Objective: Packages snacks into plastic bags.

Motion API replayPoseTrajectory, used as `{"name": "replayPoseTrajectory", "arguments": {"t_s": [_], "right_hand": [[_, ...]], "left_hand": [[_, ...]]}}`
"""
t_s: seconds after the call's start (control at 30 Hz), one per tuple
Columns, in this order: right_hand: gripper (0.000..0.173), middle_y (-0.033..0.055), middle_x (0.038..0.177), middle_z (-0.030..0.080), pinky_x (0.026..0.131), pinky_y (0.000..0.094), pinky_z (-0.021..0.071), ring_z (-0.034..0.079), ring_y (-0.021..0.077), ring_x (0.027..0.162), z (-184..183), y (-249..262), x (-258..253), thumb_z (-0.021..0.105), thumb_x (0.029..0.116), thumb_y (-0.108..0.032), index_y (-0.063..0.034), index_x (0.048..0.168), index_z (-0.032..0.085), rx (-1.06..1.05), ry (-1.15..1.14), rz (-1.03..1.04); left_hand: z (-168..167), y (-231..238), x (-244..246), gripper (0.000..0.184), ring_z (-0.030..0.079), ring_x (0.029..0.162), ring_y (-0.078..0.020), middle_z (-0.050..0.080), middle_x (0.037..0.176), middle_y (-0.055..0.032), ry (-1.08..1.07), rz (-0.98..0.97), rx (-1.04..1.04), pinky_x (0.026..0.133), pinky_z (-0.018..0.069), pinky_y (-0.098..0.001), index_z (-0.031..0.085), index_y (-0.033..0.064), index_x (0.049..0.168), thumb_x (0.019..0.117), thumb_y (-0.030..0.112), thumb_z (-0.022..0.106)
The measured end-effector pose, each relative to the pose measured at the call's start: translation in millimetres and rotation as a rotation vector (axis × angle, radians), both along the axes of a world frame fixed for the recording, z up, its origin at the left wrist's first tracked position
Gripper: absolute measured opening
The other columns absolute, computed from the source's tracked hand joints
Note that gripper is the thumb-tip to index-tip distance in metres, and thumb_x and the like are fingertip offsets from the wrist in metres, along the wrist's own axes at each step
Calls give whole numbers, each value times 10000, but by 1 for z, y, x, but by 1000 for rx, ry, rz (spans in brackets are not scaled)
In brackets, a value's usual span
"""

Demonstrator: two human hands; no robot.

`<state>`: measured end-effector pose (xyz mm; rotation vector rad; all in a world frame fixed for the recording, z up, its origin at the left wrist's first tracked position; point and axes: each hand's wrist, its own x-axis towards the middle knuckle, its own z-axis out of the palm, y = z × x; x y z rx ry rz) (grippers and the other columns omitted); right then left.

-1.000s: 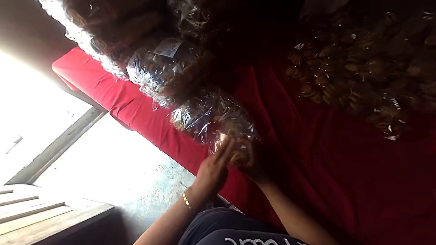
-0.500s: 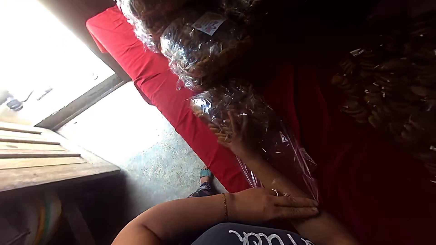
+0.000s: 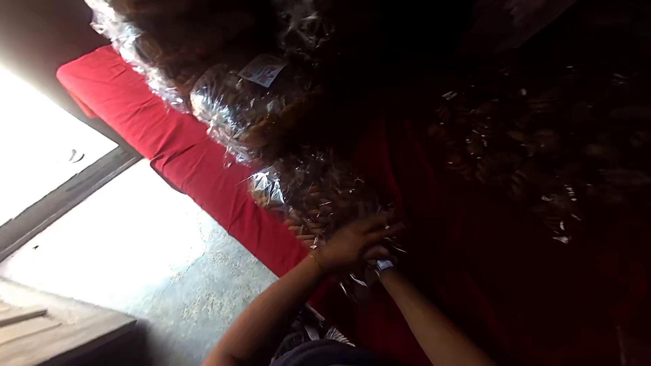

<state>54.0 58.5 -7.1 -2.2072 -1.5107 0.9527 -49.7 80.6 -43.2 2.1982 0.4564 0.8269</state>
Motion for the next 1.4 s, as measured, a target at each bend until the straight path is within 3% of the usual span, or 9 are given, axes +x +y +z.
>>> {"name": "replayPoseTrajectory", "arguments": {"t_s": [0.1, 0.3, 0.47, 0.67, 0.8, 0.9, 1.1, 1.27, 1.4], "right_hand": [[663, 281, 1608, 317, 1250, 578, 67, 213, 427, 1532, -55, -12, 15, 520, 1009, -328, 70, 1522, 385, 43, -284, 269], [498, 234, 1489, 507, 1182, 408, 316, 455, 309, 1412, 23, -19, 7, 535, 1039, -207, 81, 1441, 485, -278, -116, 54], [555, 304, 1570, 367, 1244, 490, 216, 310, 402, 1503, -40, -20, 26, 491, 1063, -270, 61, 1503, 424, -174, -62, 343], [570, 172, 1606, 393, 1251, 555, 207, 288, 353, 1528, -79, -86, 83, 623, 984, -365, -172, 1510, 514, 351, -117, 588], [319, 94, 1514, 529, 1226, 434, 328, 407, 247, 1470, -67, -137, 202, 658, 975, -254, -165, 1275, 720, 461, 82, 405], [475, 216, 1567, 420, 1201, 558, 324, 338, 392, 1490, -70, -124, 335, 637, 923, -340, -152, 1358, 659, 558, -135, -145], [371, 187, 1407, 598, 1125, 556, 411, 533, 358, 1348, -23, 7, 447, 593, 1003, -264, -70, 1307, 678, 585, -148, 16], [678, 237, 1649, 242, 1160, 666, 271, 249, 472, 1501, -21, 150, 440, 683, 954, -446, -188, 1540, 461, 400, -186, -75], [876, 289, 1585, 325, 1136, 703, 245, 301, 494, 1463, -58, 208, 460, 653, 902, -599, -194, 1606, 325, 375, -322, -182]], "left_hand": [[-29, 31, -23, 615, 279, 1540, -266, 304, 1651, -168, 166, 52, -264, 1261, 221, -431, 344, 15, 1576, 1099, 402, 306], [-4, 24, 38, 394, 533, 1376, -329, 564, 1448, -228, -71, 6, -103, 1164, 415, -422, 641, -22, 1337, 956, -61, 549], [-27, 89, 34, 619, 242, 1549, -185, 218, 1683, -157, 24, 31, -565, 1265, 206, -359, 187, 2, 1616, 1084, 256, 378], [-50, 98, 29, 1029, 654, 1176, -173, 373, 1627, -44, -363, -44, -1040, 864, 599, -338, 25, 135, 1633, 929, 733, 477], [-36, 89, 54, 748, 516, 1389, -235, 369, 1628, -65, -364, 241, -1107, 1073, 513, -445, 127, 163, 1636, 1053, 603, 288], [7, 80, 108, 433, 705, 1066, -174, 687, 1251, -62, -427, 555, -1203, 886, 587, -366, 424, 88, 1458, 1124, 293, 242], [55, 170, 255, 570, 333, 1501, -225, 312, 1646, -137, 289, 136, -436, 1194, 337, -415, 367, 68, 1569, 1052, 292, 448], [24, 307, 372, 531, 126, 1538, -480, 228, 1664, -219, 659, 303, 160, 1145, 125, -766, 478, 204, 1530, 1036, 375, 573], [-8, 337, 409, 596, 177, 1515, -504, 209, 1672, -205, 777, 333, 165, 1095, 212, -792, 426, 336, 1557, 1016, 573, 504]]}}
